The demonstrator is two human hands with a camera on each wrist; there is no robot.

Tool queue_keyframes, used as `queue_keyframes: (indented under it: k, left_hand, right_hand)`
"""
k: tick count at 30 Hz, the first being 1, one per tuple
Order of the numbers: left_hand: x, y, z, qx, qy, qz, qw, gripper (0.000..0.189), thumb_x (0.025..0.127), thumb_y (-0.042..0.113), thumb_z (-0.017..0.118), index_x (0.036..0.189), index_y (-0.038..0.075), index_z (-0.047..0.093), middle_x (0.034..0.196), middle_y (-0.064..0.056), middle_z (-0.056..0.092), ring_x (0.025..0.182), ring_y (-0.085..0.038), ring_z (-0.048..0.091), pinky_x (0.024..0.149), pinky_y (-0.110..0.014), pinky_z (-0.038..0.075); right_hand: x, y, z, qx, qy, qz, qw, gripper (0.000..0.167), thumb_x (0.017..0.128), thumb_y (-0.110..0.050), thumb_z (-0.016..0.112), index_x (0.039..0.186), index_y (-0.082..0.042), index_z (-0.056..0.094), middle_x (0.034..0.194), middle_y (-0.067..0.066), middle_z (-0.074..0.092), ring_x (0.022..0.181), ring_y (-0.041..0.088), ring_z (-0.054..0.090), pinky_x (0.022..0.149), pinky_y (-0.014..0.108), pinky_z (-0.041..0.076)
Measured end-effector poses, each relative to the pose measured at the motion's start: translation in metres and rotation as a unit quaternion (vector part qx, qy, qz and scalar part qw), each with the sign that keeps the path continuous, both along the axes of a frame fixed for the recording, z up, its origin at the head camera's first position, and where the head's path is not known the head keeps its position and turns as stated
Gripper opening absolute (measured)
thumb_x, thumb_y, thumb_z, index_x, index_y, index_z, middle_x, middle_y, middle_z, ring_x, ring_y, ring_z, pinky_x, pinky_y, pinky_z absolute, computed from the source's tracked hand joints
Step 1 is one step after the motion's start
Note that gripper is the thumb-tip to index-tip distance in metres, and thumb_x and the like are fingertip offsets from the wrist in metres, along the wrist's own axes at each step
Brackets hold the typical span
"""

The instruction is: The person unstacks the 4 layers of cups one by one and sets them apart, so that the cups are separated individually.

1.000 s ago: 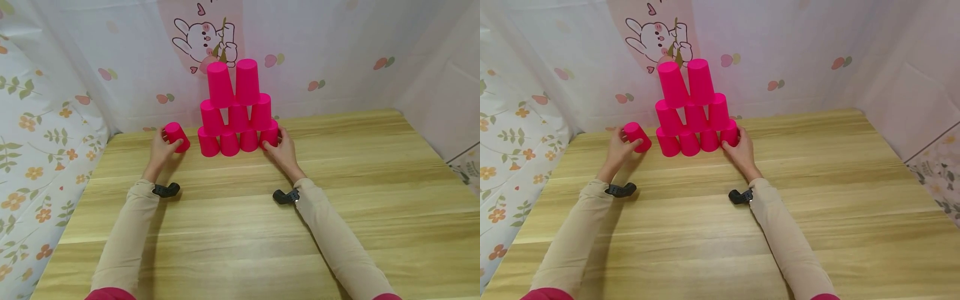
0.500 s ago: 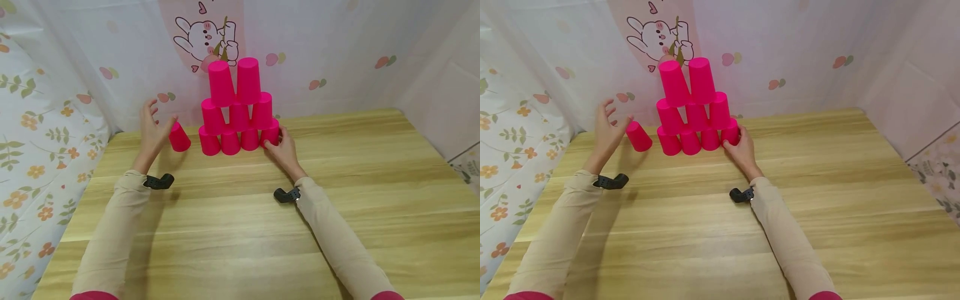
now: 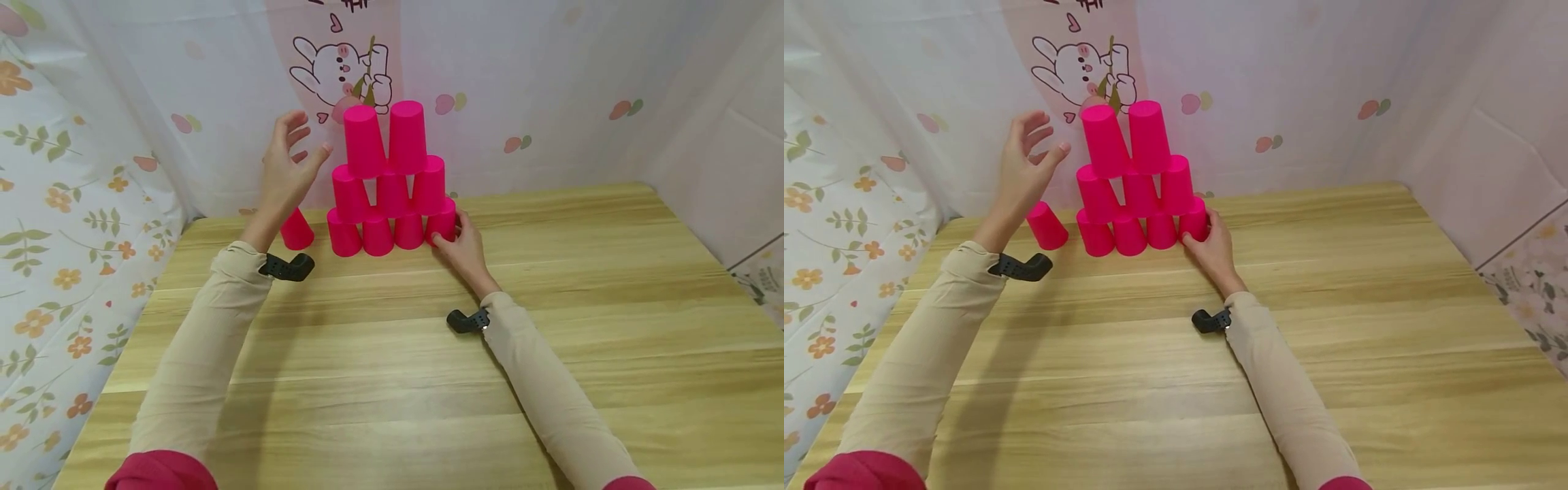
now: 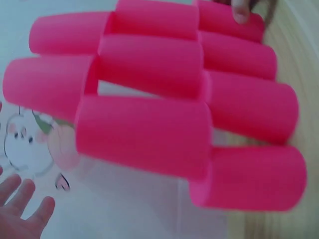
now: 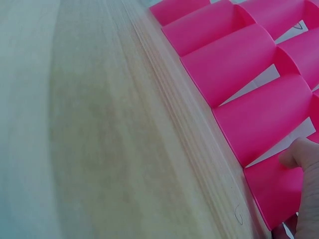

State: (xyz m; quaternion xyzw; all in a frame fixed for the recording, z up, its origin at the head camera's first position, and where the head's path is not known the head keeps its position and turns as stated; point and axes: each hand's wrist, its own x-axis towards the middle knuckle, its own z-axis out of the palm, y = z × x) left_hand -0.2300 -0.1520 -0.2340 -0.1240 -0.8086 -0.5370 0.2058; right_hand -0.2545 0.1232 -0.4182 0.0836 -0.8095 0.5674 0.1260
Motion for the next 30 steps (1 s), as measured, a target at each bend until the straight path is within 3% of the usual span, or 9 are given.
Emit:
queue_keyframes:
  k: [9, 13, 17, 25, 30]
  left_hand:
    - [-0.033, 0.018, -0.001, -0.02, -0.052, -0.063, 0.9965, 0.077, 0.079, 0.033, 0.069, 0.142, 0.014, 0.029, 0.141, -0.004, 0.036, 0.126, -0.016, 0.039, 0.098, -0.033, 0.039]
    - [-0.035, 0.023, 0.003, -0.044, -0.077, -0.068, 0.9938, 0.085, 0.077, 0.037, 0.071, 0.145, 0.016, 0.024, 0.143, -0.002, 0.035, 0.126, -0.015, 0.038, 0.095, -0.034, 0.043]
    - [-0.035, 0.026, 0.006, -0.038, -0.085, -0.079, 0.9925, 0.086, 0.076, 0.037, 0.072, 0.143, 0.015, 0.023, 0.141, -0.001, 0.036, 0.124, -0.015, 0.039, 0.092, -0.034, 0.045]
    - [-0.037, 0.032, 0.004, -0.005, -0.066, -0.087, 0.994, 0.074, 0.077, 0.028, 0.071, 0.131, 0.007, 0.025, 0.131, -0.006, 0.044, 0.118, -0.018, 0.043, 0.089, -0.031, 0.047]
    - [-0.038, 0.029, 0.004, -0.036, -0.058, -0.09, 0.9936, 0.065, 0.079, 0.024, 0.07, 0.126, 0.007, 0.028, 0.125, -0.007, 0.048, 0.113, -0.019, 0.048, 0.087, -0.031, 0.048]
  right_hand:
    - [-0.002, 0.002, -0.002, 0.007, 0.014, -0.009, 0.9998, 0.055, 0.081, -0.009, 0.063, 0.131, -0.001, 0.043, 0.122, 0.014, 0.053, 0.105, 0.029, 0.054, 0.088, 0.039, 0.047]
    - [-0.002, 0.001, -0.003, 0.0, 0.017, -0.007, 0.9998, 0.056, 0.08, -0.008, 0.063, 0.131, 0.0, 0.044, 0.12, 0.015, 0.053, 0.104, 0.029, 0.054, 0.088, 0.039, 0.047]
    - [-0.002, -0.001, -0.002, -0.002, 0.015, -0.006, 0.9999, 0.056, 0.079, -0.007, 0.063, 0.132, 0.0, 0.043, 0.12, 0.014, 0.054, 0.104, 0.029, 0.055, 0.088, 0.038, 0.047]
    - [-0.002, -0.003, -0.001, 0.001, 0.017, -0.008, 0.9998, 0.055, 0.079, -0.008, 0.063, 0.131, 0.0, 0.044, 0.119, 0.014, 0.054, 0.103, 0.028, 0.056, 0.087, 0.038, 0.048]
    - [-0.001, -0.003, 0.0, 0.003, 0.017, -0.005, 0.9998, 0.053, 0.079, -0.008, 0.062, 0.129, 0.0, 0.045, 0.117, 0.014, 0.055, 0.101, 0.028, 0.056, 0.086, 0.038, 0.048]
